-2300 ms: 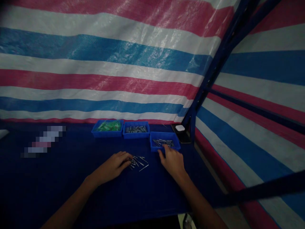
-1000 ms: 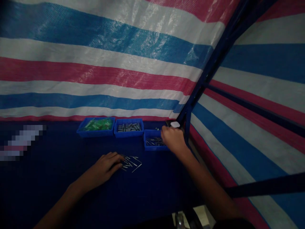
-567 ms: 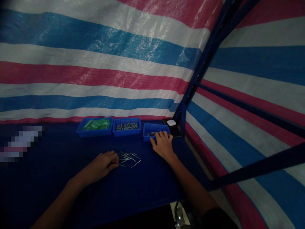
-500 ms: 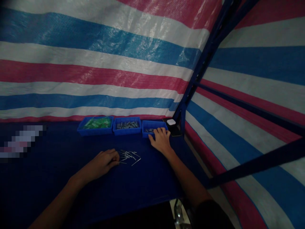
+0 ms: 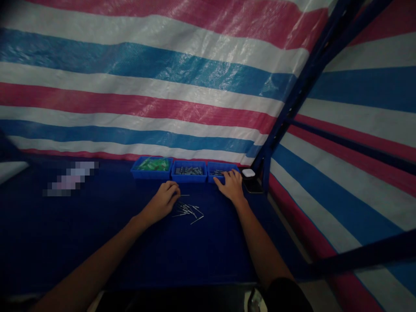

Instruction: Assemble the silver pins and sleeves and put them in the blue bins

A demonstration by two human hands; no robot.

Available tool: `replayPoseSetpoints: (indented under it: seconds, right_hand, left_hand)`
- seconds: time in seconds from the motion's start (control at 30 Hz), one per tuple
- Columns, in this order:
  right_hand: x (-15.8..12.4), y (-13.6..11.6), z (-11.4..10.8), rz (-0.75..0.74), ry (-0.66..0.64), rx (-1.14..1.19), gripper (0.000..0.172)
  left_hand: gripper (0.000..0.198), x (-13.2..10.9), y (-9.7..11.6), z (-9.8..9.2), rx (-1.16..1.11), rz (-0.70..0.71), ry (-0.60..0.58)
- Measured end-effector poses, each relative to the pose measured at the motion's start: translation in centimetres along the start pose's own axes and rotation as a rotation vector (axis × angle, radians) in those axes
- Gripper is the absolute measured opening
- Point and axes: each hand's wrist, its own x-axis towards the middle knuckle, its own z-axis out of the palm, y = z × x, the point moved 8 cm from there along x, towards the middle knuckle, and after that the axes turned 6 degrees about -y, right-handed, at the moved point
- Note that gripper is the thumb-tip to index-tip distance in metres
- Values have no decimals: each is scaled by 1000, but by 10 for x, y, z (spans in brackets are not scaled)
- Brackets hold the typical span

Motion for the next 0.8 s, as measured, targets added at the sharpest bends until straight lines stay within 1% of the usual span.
replayPoseSetpoints:
  seconds: [0.03,0.1,0.17,0.27,0.37,0.5,0.6,0.7,0.8]
  right_hand:
    - [1,0,-2,-5,11,21,44]
    - [3,1,-6,-6,30,94,38]
    - [5,4,-9,9,26,176,34]
    - [7,5,-8,10,3,240,32]
    - [7,5,-8,-7,39,292,26]
    - [5,4,-18,-6,177,342,16]
    - [0,-11,-36,-59,258,296,11]
    - [-7,-38,-55,-143,303,251,6]
    - [-14,-64,-67,-204,326,259,6]
  left_hand:
    - [10,5,-2,0,0,13,32]
    - [9,17,-4,3,3,41,60]
    - [8,28,-4,8,-3,67,58]
    - [9,40,-4,12,-21,83,70]
    - [9,42,0,12,-25,99,85]
    - [8,34,7,12,-44,130,38]
    - [9,28,3,8,-72,100,44]
    - [9,25,-4,0,-93,68,91]
    - [10,21,-13,-9,-121,14,138]
